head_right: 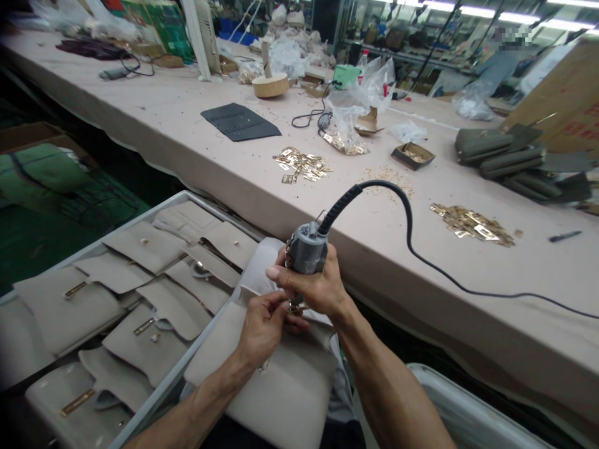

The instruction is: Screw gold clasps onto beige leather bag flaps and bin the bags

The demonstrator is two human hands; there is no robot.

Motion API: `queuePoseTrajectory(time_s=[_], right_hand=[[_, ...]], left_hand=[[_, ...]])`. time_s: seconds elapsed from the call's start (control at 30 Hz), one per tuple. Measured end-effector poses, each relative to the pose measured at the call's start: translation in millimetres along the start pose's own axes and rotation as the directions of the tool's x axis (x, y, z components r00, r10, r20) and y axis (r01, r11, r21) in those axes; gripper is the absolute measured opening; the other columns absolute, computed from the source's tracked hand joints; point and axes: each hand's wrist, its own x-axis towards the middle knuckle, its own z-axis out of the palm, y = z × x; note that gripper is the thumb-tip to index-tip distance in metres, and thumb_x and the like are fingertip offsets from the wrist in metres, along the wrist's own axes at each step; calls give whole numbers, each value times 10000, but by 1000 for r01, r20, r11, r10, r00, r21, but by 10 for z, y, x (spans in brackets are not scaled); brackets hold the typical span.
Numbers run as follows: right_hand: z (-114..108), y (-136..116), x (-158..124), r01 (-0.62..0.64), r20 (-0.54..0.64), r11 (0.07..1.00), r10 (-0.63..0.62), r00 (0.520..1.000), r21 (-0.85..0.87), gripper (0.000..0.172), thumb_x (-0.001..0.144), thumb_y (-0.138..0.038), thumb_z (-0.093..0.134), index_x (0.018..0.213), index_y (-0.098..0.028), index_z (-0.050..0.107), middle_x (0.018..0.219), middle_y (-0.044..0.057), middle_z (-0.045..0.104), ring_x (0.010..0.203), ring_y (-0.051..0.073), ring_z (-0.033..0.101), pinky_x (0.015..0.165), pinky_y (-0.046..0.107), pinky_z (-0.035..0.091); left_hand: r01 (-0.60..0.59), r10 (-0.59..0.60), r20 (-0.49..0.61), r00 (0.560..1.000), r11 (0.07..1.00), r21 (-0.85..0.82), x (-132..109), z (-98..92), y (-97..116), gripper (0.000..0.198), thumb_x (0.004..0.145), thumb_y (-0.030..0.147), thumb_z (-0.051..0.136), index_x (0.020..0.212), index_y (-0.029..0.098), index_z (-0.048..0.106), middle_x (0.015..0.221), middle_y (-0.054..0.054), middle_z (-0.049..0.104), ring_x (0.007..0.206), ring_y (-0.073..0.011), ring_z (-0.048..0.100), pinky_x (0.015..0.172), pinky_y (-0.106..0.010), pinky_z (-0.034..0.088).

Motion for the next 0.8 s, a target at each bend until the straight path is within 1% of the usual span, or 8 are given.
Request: queuePoseTrajectory(time_s=[0.2,0.37,0.43,0.5,0.6,0.67,0.73,0.8], right_hand=[[-24,24,-3,-4,14,1000,4,1000,22,225,794,-280,868,788,-155,682,630,-3,603,475,109,519,426,238,393],[-165,-93,-9,130,87,963,-154,984,236,138,828,-252,801,880,-202,684,663,-11,604,455,117,507,396,240,392],[-280,-245,11,216,-12,938,-221,975,271,116,836,-246,775,879,-207,674,673,-19,597,441,91,463,413,231,403],[-476,-403,55,291,-182,920,-249,951,264,133,824,-233,775,863,-200,652,682,-30,585,438,60,412,445,217,423],[-942,-534,154,371,-463,899,-234,855,232,206,773,-183,790,814,-183,588,720,-31,574,481,46,415,497,200,457],[-1313,-537,217,416,-631,888,-209,747,197,248,741,-158,781,785,-178,538,737,-31,567,504,46,443,511,192,470],[-1667,-509,268,436,-774,887,-165,611,155,272,739,-159,765,775,-181,497,730,-43,551,506,46,459,513,185,481],[-1964,-471,311,431,-866,894,-113,486,125,270,743,-157,743,777,-183,477,710,-56,540,502,45,462,515,179,490]], left_hand=[[6,-6,-13,1000,1000,-26,3,1,10,367,874,424,697,1046,103,730,899,-141,806,642,-258,799,538,-282,635],[36,-40,-53,998,996,-87,2,8,-6,491,851,456,732,1137,63,663,837,-128,786,678,-273,806,580,-298,650],[16,-22,-70,997,996,-87,-4,6,-28,496,879,457,702,1156,47,658,843,-136,784,694,-269,809,611,-306,658],[-17,14,-58,998,999,-52,-12,1,-49,473,931,452,640,1171,46,669,919,-167,796,724,-266,812,644,-324,668],[-113,116,-25,993,988,107,-37,-13,-75,414,980,422,604,1214,92,690,992,-163,814,784,-256,815,712,-338,676],[-225,240,-11,971,924,309,-61,-29,-104,346,976,378,644,1214,135,709,923,-123,825,782,-246,811,729,-317,665],[-361,416,7,909,782,508,-67,-61,-166,259,962,320,680,1162,166,737,859,-96,821,733,-236,801,691,-287,645],[-485,599,33,800,614,622,-24,-112,-267,220,947,262,696,1143,176,749,884,-100,822,693,-232,792,653,-275,634]])
